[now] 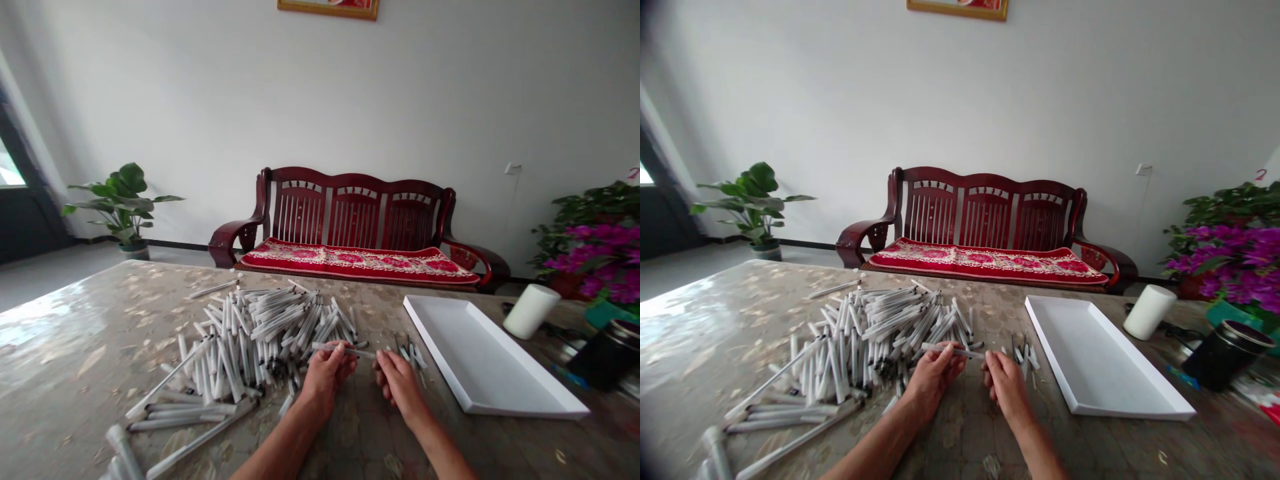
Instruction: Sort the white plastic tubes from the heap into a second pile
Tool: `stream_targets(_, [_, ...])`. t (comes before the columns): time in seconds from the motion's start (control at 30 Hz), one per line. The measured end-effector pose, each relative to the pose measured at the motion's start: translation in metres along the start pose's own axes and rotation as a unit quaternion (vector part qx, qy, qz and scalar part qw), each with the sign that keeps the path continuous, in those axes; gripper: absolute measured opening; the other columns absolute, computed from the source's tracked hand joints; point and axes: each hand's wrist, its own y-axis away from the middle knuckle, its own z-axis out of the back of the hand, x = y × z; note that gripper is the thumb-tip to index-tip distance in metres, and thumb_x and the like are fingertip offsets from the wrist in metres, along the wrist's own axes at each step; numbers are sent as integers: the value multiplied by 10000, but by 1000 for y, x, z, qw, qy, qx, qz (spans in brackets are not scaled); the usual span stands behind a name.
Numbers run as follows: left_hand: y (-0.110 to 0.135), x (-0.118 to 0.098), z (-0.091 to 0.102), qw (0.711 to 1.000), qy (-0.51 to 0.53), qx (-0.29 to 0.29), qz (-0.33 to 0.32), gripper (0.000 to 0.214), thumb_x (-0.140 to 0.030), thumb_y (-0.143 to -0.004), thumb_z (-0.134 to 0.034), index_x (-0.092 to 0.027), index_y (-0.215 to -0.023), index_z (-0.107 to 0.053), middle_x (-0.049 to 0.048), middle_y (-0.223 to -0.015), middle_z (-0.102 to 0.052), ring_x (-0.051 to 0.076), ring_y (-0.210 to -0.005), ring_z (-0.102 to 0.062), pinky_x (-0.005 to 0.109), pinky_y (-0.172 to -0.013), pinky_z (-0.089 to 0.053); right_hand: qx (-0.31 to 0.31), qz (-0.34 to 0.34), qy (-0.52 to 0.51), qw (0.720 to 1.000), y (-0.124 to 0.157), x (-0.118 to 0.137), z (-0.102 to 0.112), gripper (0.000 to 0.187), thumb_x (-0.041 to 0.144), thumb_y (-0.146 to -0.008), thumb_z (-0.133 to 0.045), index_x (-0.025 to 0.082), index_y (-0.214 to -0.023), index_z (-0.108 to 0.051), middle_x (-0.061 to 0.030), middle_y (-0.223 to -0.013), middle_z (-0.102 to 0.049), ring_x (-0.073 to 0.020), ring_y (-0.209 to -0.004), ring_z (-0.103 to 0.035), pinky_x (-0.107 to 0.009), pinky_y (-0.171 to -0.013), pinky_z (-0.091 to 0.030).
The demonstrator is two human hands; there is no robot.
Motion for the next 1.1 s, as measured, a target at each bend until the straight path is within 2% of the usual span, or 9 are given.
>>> stream_targets(0.1, [-6,-1,1,1000,1,-13,-8,294,-302,-657,-901,-124,-794,-710,49,-792,-743,138,-670,-702,246,-663,-595,12,-33,-92,995,-6,0,5,529,727,-826,-418,242,-711,-595,15,-542,-561,-125,-376,-474,-232,-339,-311])
stream_targets(0.27, [-12,-11,5,996,15,-79,-26,155,-219,-773,-819,-125,-810,-701,49,-748,-742,139,-665,-716,224,-633,-600,-145,-26,-156,977,-18,-6,35,586,772,-738,-521,197,-786,-622,-4,-598,-606,-120,-425,-500,-216,-354,-327])
stream_targets(0.4, [-11,-11,4,996,26,-82,-26,113,-196,-807,-787,-128,-806,-697,48,-746,-743,128,-659,-714,215,-631,-605,-234,-4,-151,960,-23,-15,54,607,736,-775,-522,172,-959,-654,-81,-756,-717,-200,-613,-661,-265,-485,-498])
stream_targets(0.6, [-9,-7,0,999,6,-35,-32,245,-287,-724,-861,-128,-819,-701,55,-793,-749,141,-701,-718,230,-667,-607,-164,98,109,976,-21,-25,50,358,459,-872,-450,219,-897,-714,-101,-849,-768,-238,-785,-721,-297,-699,-505])
stream_targets(0.7, [-9,-6,1,1000,-7,-10,-27,317,-328,-676,-887,-123,-835,-703,71,-823,-754,147,-723,-714,245,-698,-602,-117,133,246,953,-15,-19,48,294,342,-884,-439,252,-829,-714,-64,-835,-767,-201,-766,-701,-266,-660,-433])
stream_targets(0.8, [-8,-5,1,999,-33,1,-29,443,-418,-587,-918,-135,-842,-693,66,-845,-748,155,-724,-700,261,-683,-590,-104,123,305,939,-10,-9,50,278,329,-907,-450,256,-779,-686,-35,-787,-747,-170,-694,-663,-258,-588,-356])
stream_targets(0.87, [-6,-3,0,997,-67,9,-43,511,-511,-552,-905,-148,-827,-675,50,-838,-734,157,-705,-680,276,-659,-578,-115,115,280,946,-8,-4,48,310,363,-927,-436,248,-758,-669,-41,-791,-739,-177,-702,-654,-263,-594,-355])
stream_targets(0.97, [0,0,-2,985,-149,44,-73,523,-629,-628,-805,-166,-811,-647,18,-771,-694,154,-666,-637,288,-645,-547,-110,115,130,979,-7,1,39,366,484,-930,-427,239,-820,-677,-57,-783,-721,-199,-722,-648,-278,-637,-419])
stream_targets(1.1, [7,5,-4,942,-299,100,-112,462,-645,-824,-586,-185,-841,-621,-12,-629,-622,160,-622,-591,276,-644,-479,-29,64,-104,992,-3,10,18,442,639,-874,-476,245,-923,-672,-22,-726,-651,-183,-604,-581,-270,-504,-418])
